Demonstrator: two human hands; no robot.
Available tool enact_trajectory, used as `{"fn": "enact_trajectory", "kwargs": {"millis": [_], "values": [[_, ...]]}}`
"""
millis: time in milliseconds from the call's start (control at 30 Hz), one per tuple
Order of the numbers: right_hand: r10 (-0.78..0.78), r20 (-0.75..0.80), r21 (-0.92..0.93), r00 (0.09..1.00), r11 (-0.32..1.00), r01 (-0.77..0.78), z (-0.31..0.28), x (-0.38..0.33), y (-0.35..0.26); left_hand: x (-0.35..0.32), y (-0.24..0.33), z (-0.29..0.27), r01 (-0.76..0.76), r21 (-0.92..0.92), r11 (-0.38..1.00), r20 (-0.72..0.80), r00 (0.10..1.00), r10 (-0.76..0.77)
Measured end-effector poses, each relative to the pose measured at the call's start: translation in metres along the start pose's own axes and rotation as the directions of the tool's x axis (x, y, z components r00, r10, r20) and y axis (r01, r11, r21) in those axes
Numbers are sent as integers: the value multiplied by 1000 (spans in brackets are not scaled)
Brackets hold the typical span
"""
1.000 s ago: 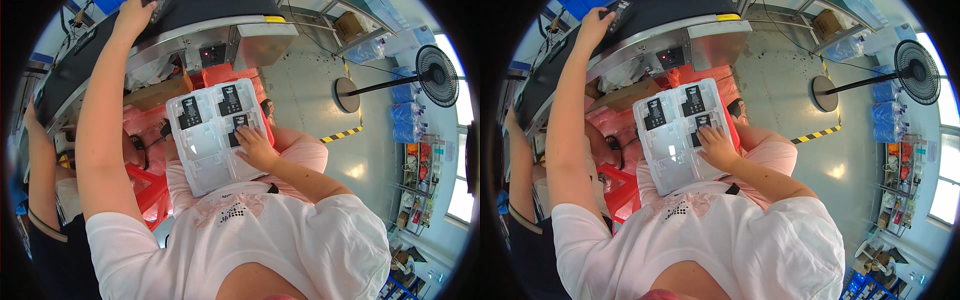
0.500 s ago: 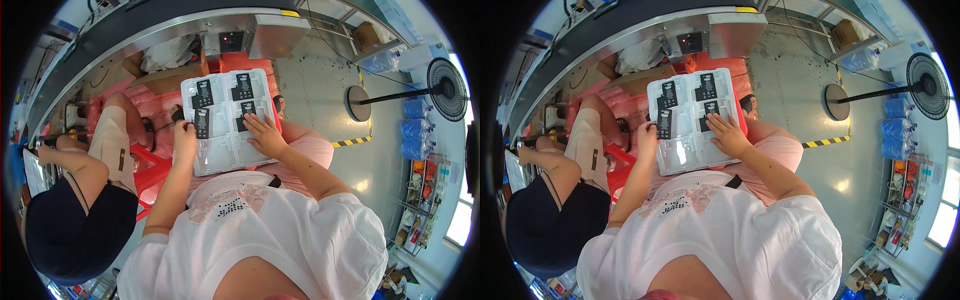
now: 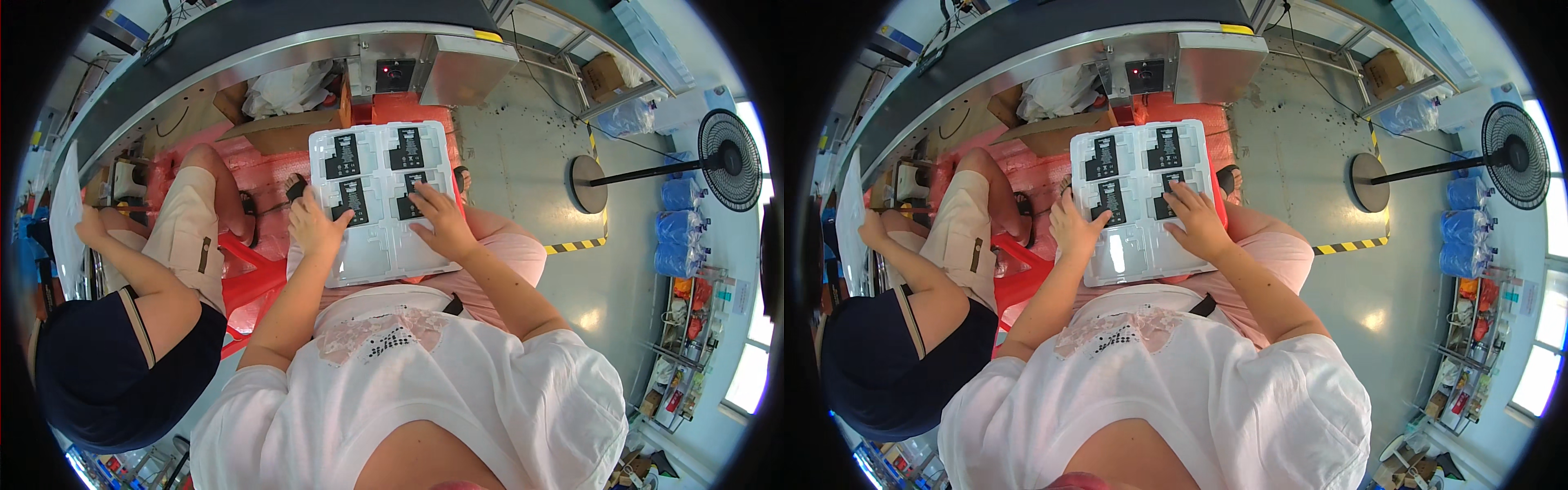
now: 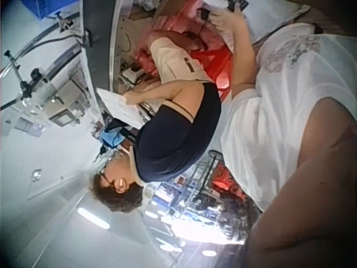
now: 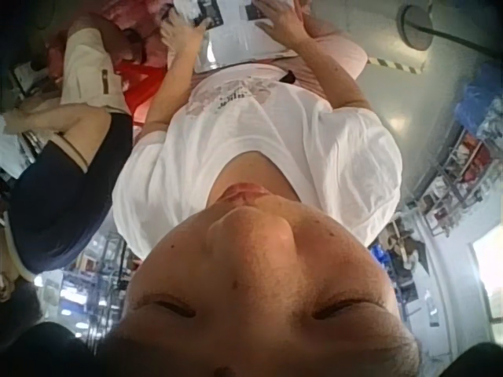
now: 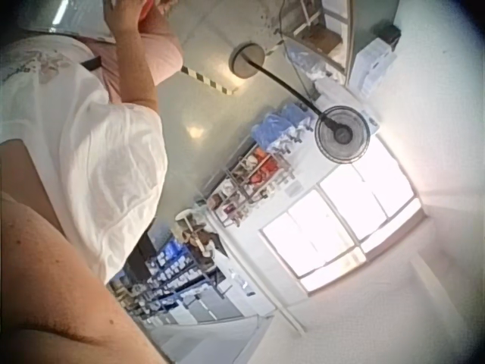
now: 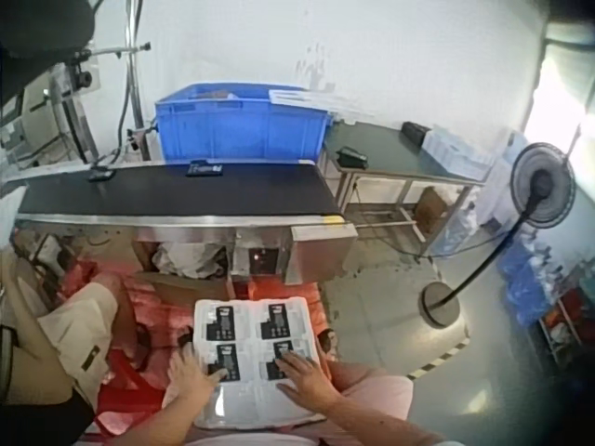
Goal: The recorder is picking up electronic battery components from a conveyor belt and placing them into white plastic sorting trays.
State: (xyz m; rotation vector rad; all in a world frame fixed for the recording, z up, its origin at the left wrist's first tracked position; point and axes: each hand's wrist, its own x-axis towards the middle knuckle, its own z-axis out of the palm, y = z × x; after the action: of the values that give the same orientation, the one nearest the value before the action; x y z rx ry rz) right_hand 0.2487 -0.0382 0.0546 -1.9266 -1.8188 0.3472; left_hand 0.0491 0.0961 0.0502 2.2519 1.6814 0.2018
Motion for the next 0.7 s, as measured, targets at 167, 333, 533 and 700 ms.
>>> {"fn": "enact_trajectory", "kwargs": {"millis": [167,333,533,700], "values": [[-100,-333,119,938,982,147,-76,71,-27,-1,-38,48,-51,-368,928,-68,997,28],[115,-562,318,819,944,86,-153,180,-32,-1,-25,30,-38,-275,961,-57,998,23],[216,-439,-24,872,968,-251,-177,359,22,51,4,-56,-317,-413,854,-375,914,158],[575,-338,-168,745,742,-649,-181,394,11,170,41,-163,-644,-90,759,-796,505,334]]}}
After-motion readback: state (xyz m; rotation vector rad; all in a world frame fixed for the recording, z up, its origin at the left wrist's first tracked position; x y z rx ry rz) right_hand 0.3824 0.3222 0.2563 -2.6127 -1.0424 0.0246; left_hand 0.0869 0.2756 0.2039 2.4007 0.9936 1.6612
